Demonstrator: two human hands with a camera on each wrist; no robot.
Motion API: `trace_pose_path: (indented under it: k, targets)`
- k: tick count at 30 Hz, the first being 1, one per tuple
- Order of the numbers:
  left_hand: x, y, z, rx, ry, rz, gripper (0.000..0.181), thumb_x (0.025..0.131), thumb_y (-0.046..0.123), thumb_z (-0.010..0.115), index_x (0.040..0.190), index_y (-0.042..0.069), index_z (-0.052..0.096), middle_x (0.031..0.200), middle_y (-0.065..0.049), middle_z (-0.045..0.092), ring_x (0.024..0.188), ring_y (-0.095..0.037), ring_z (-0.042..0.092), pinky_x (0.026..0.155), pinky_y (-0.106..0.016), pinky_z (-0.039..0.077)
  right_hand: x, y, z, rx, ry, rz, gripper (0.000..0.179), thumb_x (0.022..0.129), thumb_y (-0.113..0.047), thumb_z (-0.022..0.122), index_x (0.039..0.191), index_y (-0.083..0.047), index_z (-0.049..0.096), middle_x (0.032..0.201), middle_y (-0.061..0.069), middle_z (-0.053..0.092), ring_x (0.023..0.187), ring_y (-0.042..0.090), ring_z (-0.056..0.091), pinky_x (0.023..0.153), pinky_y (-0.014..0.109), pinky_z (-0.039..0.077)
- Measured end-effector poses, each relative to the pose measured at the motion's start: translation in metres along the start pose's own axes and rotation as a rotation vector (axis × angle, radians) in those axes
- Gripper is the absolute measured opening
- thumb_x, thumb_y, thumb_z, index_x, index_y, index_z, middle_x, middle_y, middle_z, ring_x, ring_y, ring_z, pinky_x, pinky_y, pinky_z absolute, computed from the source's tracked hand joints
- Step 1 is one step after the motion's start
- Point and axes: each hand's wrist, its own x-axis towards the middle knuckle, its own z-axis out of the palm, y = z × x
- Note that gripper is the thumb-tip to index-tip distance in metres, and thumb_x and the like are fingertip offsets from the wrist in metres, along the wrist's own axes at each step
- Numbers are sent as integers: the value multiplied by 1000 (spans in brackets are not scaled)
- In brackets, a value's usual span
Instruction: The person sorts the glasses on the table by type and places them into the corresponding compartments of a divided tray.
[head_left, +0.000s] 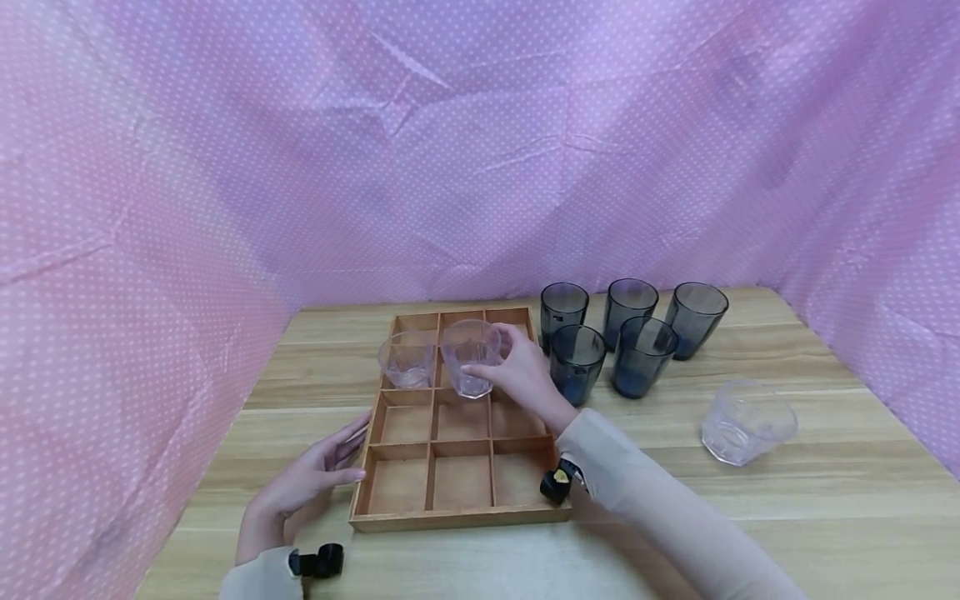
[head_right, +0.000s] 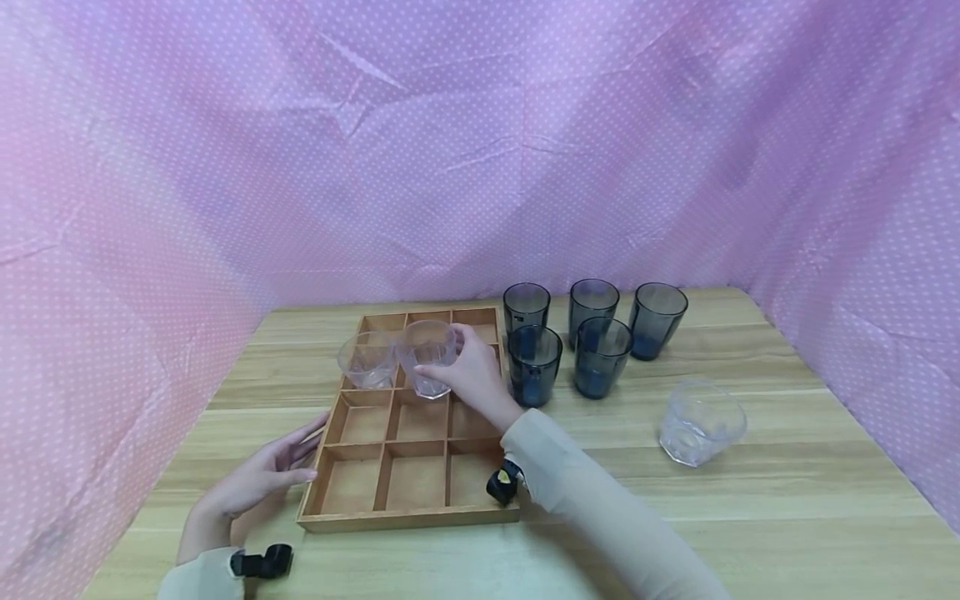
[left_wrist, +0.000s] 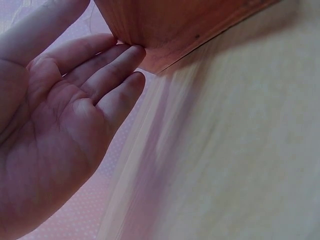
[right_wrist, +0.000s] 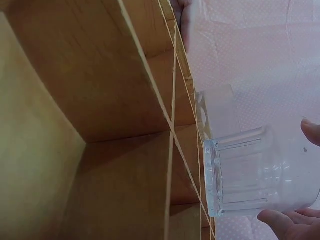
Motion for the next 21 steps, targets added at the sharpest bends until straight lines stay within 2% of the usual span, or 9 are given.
trace_pose_path:
  k: [4,11,17,21]
  targets:
    - [1,-1,-1,-14,-23,38,82,93,4,57,151,-9,0,155,-35,-8,129,21,28,104,-6,32,6,-3,4,8,-1,21,79,71,-29,86,137,-9,48,134,11,59,122,31,57,99,46,51]
    - [1,3,-2,1,-17,26,83,93,5,59,151,-8,2,155,-36,-5,127,22,28,104,-5,32,18,-4,16,-3,2,49,80,72,-31,86,139,-9,47,137,11,56,110,27,59,92,41,54]
    - [1,4,-4,-9,-27,29,82,93,5,58,151,-9,0,154,-36,-7,128,22,28,104,-5,32,26,-4,21,24,8,91,79,74,-32,84,140,-10,46,140,13,54,125,30,53,101,45,51]
    - [0,5,-3,-11,-27,31,82,93,4,58,151,-8,1,155,-36,-6,128,21,28,104,-5,32,28,-3,22,25,5,114,79,74,-31,85,139,-9,46,140,14,54,125,30,54,101,44,51]
